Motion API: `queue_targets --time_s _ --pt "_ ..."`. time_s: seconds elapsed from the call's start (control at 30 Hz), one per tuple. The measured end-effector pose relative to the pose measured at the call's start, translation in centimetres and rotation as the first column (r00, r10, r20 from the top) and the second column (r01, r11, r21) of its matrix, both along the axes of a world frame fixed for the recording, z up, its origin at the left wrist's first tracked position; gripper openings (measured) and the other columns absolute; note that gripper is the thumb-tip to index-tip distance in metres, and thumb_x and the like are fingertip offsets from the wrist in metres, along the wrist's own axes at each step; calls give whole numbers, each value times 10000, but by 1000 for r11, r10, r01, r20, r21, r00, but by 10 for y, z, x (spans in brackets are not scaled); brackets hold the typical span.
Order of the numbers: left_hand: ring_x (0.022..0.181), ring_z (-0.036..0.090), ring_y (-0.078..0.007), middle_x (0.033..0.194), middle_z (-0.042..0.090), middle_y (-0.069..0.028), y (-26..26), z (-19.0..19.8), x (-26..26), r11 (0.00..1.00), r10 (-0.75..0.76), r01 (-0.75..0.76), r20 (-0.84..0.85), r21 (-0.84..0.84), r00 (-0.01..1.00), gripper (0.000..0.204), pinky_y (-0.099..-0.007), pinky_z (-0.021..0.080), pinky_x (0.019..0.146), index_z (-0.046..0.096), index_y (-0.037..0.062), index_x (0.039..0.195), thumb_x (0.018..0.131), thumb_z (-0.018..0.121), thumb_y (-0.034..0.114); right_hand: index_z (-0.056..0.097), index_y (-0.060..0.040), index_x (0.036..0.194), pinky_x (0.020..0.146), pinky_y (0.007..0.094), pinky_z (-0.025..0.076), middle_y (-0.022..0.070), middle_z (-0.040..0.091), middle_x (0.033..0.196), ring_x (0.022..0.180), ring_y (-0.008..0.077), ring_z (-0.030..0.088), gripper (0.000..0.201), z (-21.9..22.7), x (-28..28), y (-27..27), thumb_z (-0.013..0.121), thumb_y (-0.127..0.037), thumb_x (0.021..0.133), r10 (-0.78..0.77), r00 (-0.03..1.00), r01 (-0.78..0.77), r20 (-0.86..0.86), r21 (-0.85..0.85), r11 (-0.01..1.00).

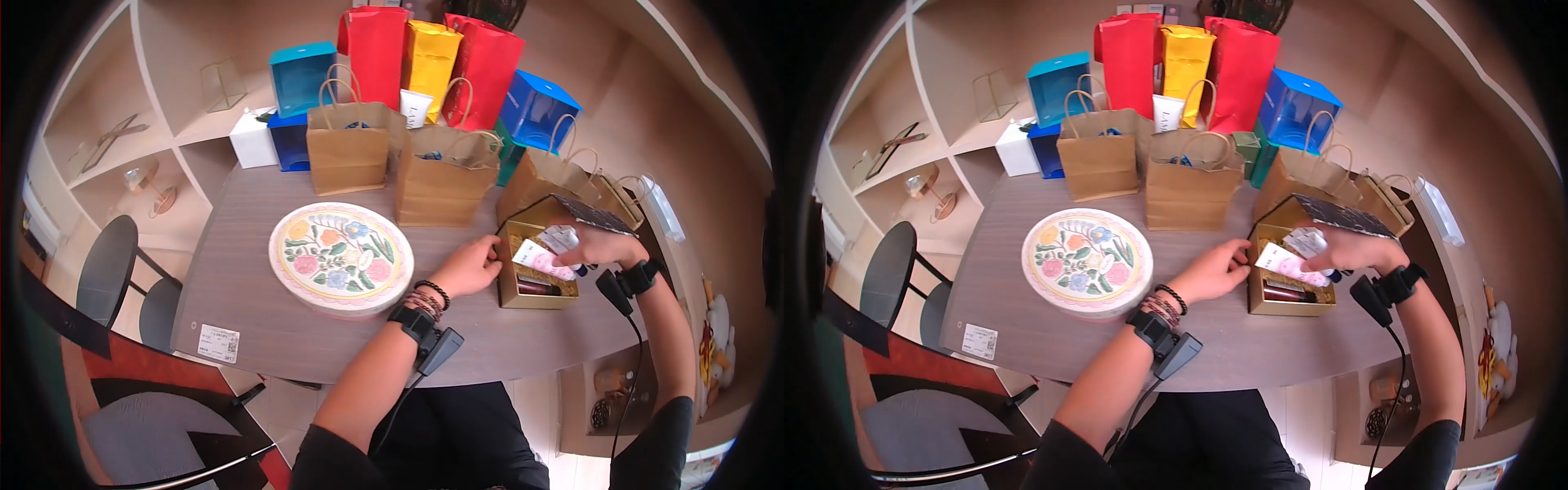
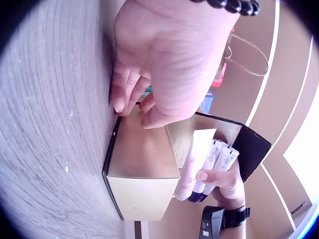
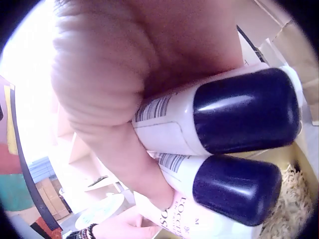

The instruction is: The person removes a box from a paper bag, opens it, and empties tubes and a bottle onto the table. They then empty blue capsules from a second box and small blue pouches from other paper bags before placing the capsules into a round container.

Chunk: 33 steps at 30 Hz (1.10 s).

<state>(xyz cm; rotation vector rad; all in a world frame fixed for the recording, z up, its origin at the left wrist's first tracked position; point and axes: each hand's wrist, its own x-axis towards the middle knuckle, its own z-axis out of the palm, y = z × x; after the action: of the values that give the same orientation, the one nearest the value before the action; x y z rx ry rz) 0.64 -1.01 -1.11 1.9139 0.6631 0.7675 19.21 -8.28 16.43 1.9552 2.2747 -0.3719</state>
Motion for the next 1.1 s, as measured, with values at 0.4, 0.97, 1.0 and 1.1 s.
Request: queue_targets --time_s 0.4,0.97,1.0,1.1 --pt "813 571 -141 1053 577 -99 10 32 -16 910 178 -38 307 -412 935 259 -265 487 656 490 10 1143 934 445 158 575 4 987 681 338 445 150 617 812 759 269 589 406 -26 -52 14 731 -134 639 387 823 -457 -417 -80 886" --pt "735 575 -110 894 614 -51 14 29 -17 919 260 -182 189 -351 947 211 -244 470 611 575 6 996 895 532 186 514 -31 1192 923 352 400 172 574 1134 1069 312 525 594 -83 -107 37 735 -153 654 329 885 -442 -331 -369 818" --pt "730 574 -109 881 616 -47 14 25 -15 928 252 -177 201 -329 947 202 -244 470 604 582 6 980 891 536 181 516 -33 1188 918 349 402 165 576 1136 1072 310 524 583 -81 -110 35 740 -192 674 318 886 -438 -338 -379 815" --pt "707 573 -111 845 617 -47 18 15 -10 944 273 -226 183 -241 944 191 -245 468 595 593 3 945 885 543 177 524 -34 1172 893 355 412 158 582 1122 1058 307 533 560 -105 -99 39 723 -285 712 390 830 -515 -400 -277 812"
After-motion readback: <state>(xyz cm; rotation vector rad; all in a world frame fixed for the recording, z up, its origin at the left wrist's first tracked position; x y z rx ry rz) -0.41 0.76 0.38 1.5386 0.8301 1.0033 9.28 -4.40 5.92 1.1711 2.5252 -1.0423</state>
